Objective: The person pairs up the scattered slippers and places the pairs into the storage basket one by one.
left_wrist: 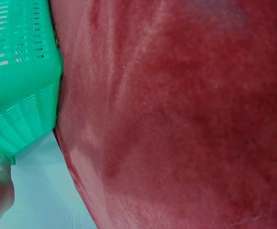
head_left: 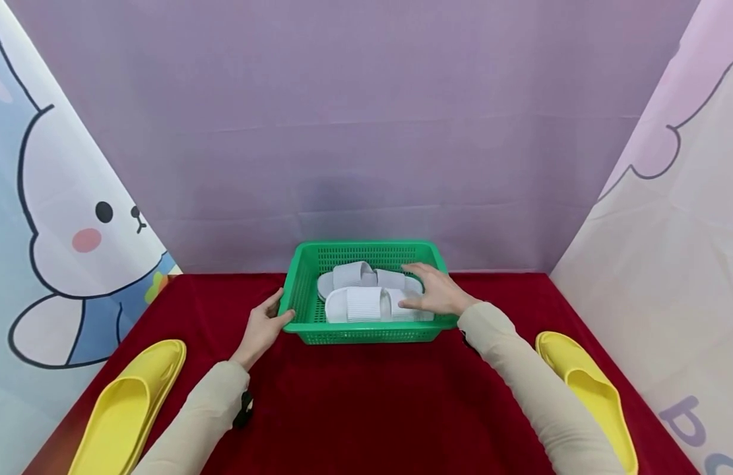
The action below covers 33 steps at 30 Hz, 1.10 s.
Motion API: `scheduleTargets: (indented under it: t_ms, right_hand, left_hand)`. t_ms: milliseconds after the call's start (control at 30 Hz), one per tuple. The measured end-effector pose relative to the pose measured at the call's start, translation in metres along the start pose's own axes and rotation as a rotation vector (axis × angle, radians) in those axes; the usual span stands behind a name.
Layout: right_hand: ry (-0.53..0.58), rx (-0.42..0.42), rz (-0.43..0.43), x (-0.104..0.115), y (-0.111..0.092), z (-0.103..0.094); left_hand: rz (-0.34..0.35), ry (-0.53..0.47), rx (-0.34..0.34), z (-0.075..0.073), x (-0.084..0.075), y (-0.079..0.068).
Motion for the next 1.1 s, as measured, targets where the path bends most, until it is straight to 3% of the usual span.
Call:
scheduleTargets:
  t_ms: [267,833,967,1100]
  right_hand:
    - [-0.002,0.014,0.036,-0.006,-0.004,0.005]
    - [-0.014,-0.017,0.014,0.0,-0.01,0.01]
    - [-0.034,-0.02,0.001,0.002,-0.021,0.006]
    - [-0.062,-0.033,-0.004,0.002,-0.045,-0.006]
  left_hand:
    - [-0.011,-0.008,0.004,0.0,-0.003,-0.002]
    - [0.009,0.023,0.002,-0.005,-0.001,-0.006]
    - [0.025,0.125,0.021,-0.009,-0.006,-0.01]
    - [0.11,0.306,0.054,-0.018,-0.017,-0.02]
Point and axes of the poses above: each hand's wrist, its own y-axis towards the middle knuckle, its own z-axis out of the palm, x = y × z, the point moved 6 cm from there along y, towards the middle knuckle, and after that the axes turned 2 degrees about x, right-handed, at the moved point
